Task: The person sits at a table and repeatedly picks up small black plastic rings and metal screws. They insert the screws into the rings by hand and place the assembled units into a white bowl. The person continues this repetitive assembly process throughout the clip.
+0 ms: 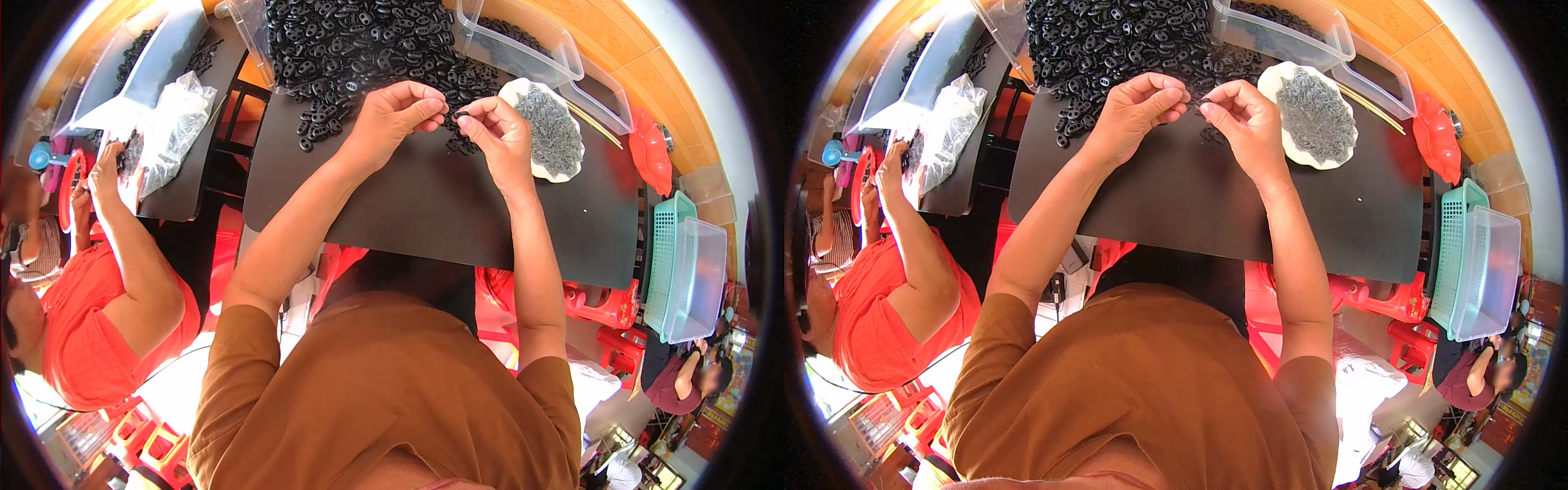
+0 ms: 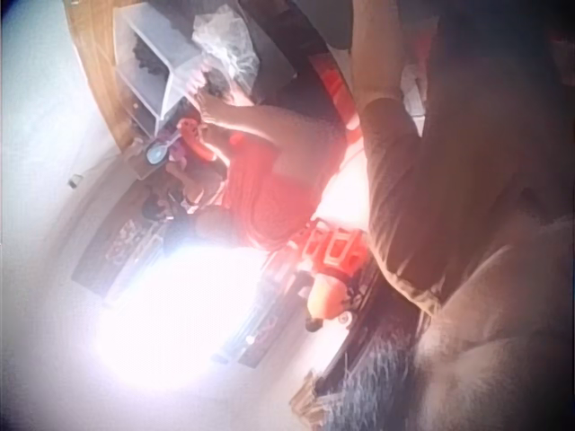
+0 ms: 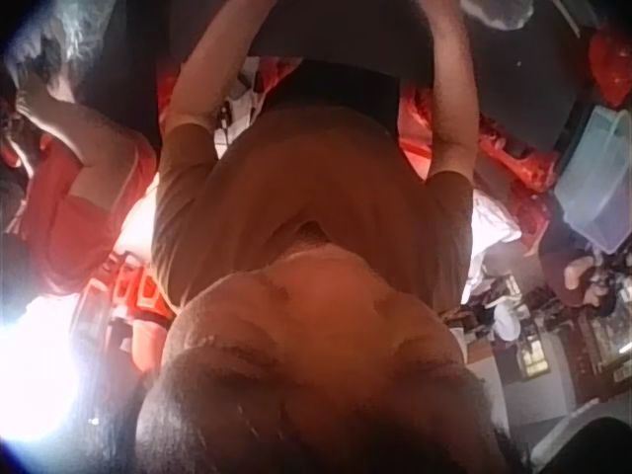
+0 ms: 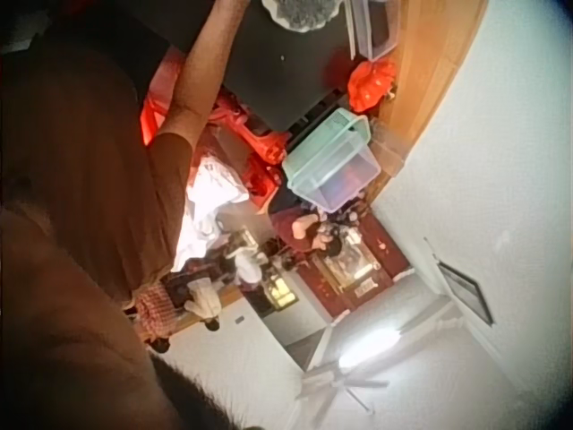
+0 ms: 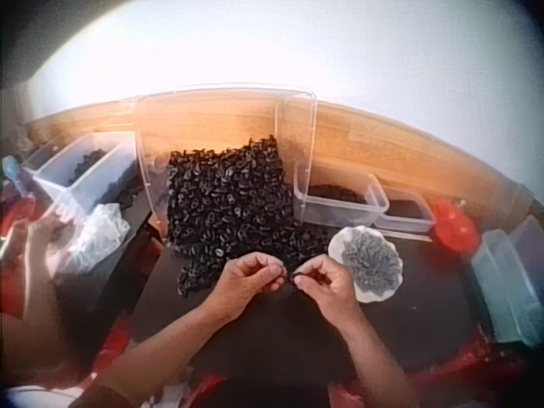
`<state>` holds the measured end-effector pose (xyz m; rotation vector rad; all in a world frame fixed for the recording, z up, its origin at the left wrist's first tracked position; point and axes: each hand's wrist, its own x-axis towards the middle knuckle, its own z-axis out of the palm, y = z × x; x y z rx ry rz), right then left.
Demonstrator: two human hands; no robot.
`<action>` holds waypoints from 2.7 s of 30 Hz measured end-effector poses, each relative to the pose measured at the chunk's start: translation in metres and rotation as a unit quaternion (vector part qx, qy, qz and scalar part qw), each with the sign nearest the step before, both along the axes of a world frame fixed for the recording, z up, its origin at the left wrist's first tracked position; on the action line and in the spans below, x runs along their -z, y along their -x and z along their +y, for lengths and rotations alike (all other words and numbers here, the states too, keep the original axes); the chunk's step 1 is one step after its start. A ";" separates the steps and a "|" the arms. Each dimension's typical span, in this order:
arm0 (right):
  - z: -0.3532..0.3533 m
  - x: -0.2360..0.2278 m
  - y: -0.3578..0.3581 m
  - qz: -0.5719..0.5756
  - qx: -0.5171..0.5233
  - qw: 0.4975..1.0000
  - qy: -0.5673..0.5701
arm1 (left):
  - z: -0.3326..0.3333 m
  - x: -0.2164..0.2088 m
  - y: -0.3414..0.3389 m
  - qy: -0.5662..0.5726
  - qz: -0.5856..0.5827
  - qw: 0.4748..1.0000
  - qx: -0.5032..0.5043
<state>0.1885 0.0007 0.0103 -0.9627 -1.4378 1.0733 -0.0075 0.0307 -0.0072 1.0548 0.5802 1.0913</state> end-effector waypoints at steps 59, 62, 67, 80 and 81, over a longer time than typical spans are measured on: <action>-0.028 0.020 0.007 -0.125 -0.063 0.986 0.096 | -0.062 0.005 0.019 -0.183 0.327 0.923 -0.083; -0.033 0.027 0.006 -0.160 -0.043 0.983 0.074 | -0.075 0.004 0.041 -0.274 0.375 0.874 -0.144; -0.033 0.022 0.017 -0.254 -0.010 0.966 -0.052 | -0.073 -0.001 0.090 -0.340 0.497 0.768 -0.219; -0.033 0.024 0.017 -0.254 -0.016 0.963 -0.084 | -0.056 -0.001 0.093 -0.339 0.511 0.760 -0.215; -0.032 0.024 0.017 -0.253 -0.017 0.963 -0.086 | -0.053 0.001 0.093 -0.352 0.519 0.752 -0.206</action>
